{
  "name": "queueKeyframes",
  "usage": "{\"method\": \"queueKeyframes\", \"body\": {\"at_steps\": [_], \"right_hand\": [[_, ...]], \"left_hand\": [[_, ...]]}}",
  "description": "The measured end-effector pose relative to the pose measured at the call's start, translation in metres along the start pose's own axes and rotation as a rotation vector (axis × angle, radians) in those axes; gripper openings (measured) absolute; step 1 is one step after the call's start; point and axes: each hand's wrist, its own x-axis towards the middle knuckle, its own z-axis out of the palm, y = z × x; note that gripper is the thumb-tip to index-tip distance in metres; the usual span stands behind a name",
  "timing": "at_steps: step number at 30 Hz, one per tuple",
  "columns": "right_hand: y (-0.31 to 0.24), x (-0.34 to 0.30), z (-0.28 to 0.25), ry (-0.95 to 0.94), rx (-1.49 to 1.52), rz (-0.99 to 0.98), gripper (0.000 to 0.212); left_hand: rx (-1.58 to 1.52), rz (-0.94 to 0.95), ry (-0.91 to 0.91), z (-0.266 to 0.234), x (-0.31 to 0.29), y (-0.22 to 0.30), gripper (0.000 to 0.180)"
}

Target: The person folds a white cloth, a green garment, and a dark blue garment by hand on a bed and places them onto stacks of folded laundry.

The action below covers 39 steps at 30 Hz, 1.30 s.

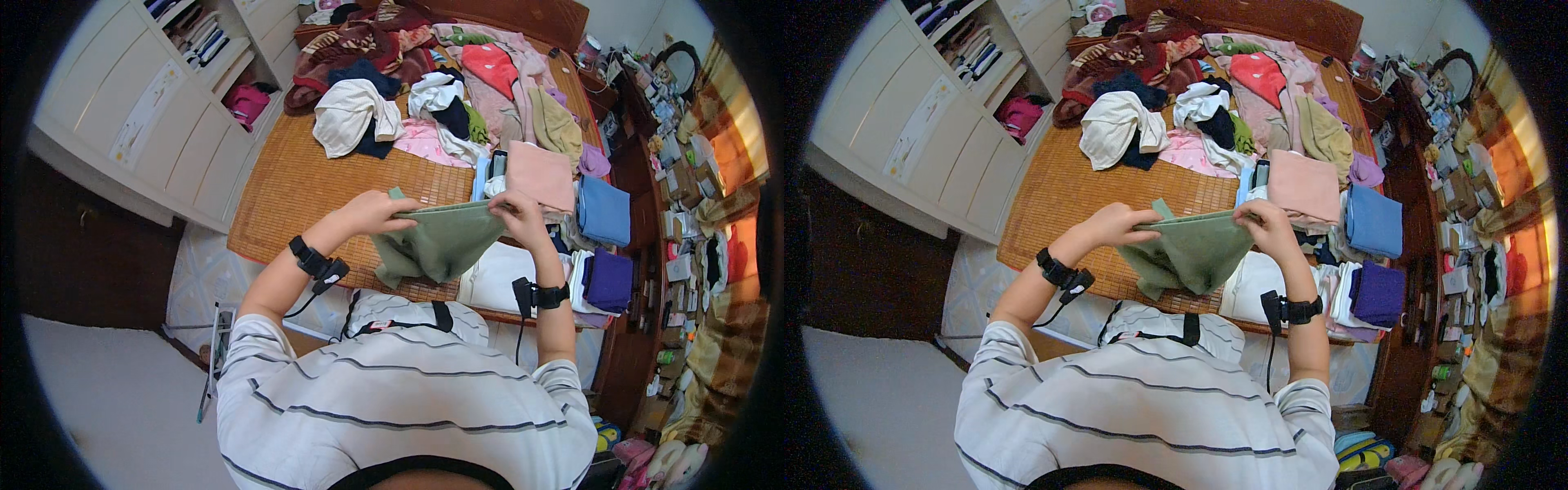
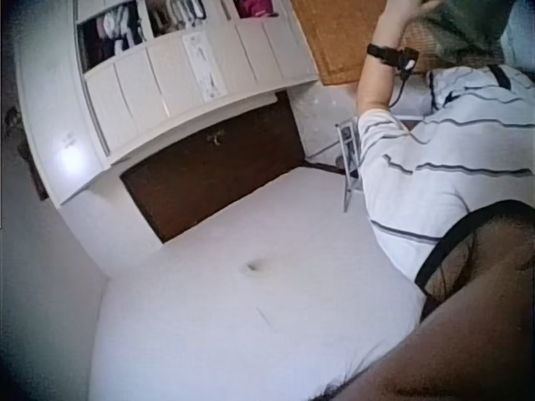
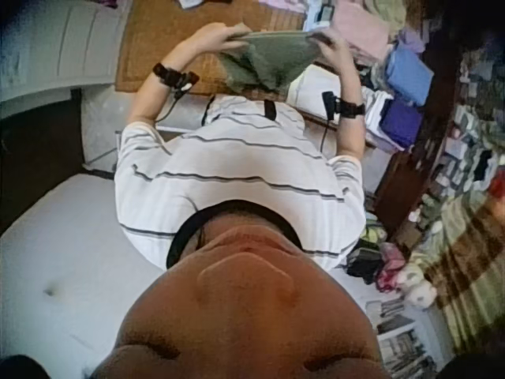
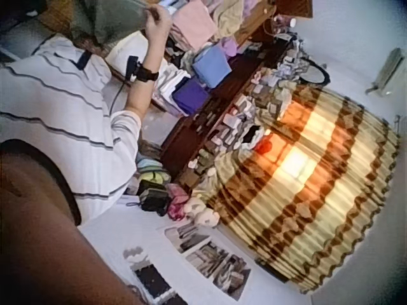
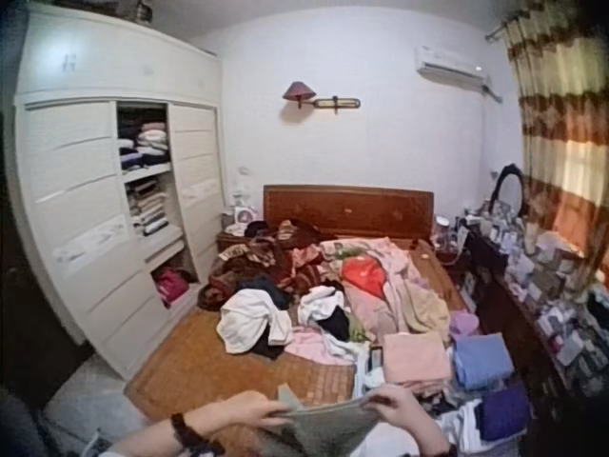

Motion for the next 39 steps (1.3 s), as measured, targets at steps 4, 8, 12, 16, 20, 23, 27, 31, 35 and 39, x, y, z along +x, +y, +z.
{"method": "queueKeyframes", "body": {"at_steps": [4, 8, 12, 16, 20, 23, 27, 31, 35, 39], "right_hand": [[0.000, 0.009, -0.008, 0.017, -0.015, -0.034, 0.014], [-0.010, 0.012, -0.016, 0.022, 0.045, -0.049, 0.023], [-0.010, 0.020, -0.017, 0.033, 0.005, -0.123, 0.031], [-0.016, 0.034, -0.012, 0.003, -0.155, -0.205, 0.033], [-0.030, 0.046, 0.015, 0.039, -0.289, -0.236, 0.035], [-0.035, 0.048, 0.043, 0.032, -0.319, -0.295, 0.035], [-0.043, 0.043, 0.082, 0.035, -0.238, -0.300, 0.029], [-0.025, 0.031, 0.108, 0.044, -0.181, -0.189, 0.020], [-0.019, 0.021, 0.124, 0.050, -0.211, -0.165, 0.018], [-0.008, 0.018, 0.135, 0.064, -0.214, -0.054, 0.027]], "left_hand": [[0.116, 0.013, 0.026, -0.010, 0.004, 0.002, 0.026], [0.156, 0.035, 0.094, -0.008, 0.001, -0.005, 0.023], [0.109, -0.041, 0.081, -0.012, 0.005, 0.000, 0.024], [0.039, -0.145, 0.086, -0.016, 0.017, -0.008, 0.029], [0.064, -0.438, 0.116, -0.021, 0.040, -0.031, 0.025], [-0.015, -0.458, 0.201, -0.018, 0.052, -0.053, 0.030], [-0.233, -0.308, 0.416, 0.006, 0.051, -0.092, 0.031], [-1.071, -0.746, 0.279, 0.012, 0.054, -0.071, 0.035], [-1.254, -0.798, 0.364, 0.020, 0.049, -0.070, 0.029], [-1.398, -0.760, 0.407, 0.024, 0.052, -0.072, 0.026]]}}
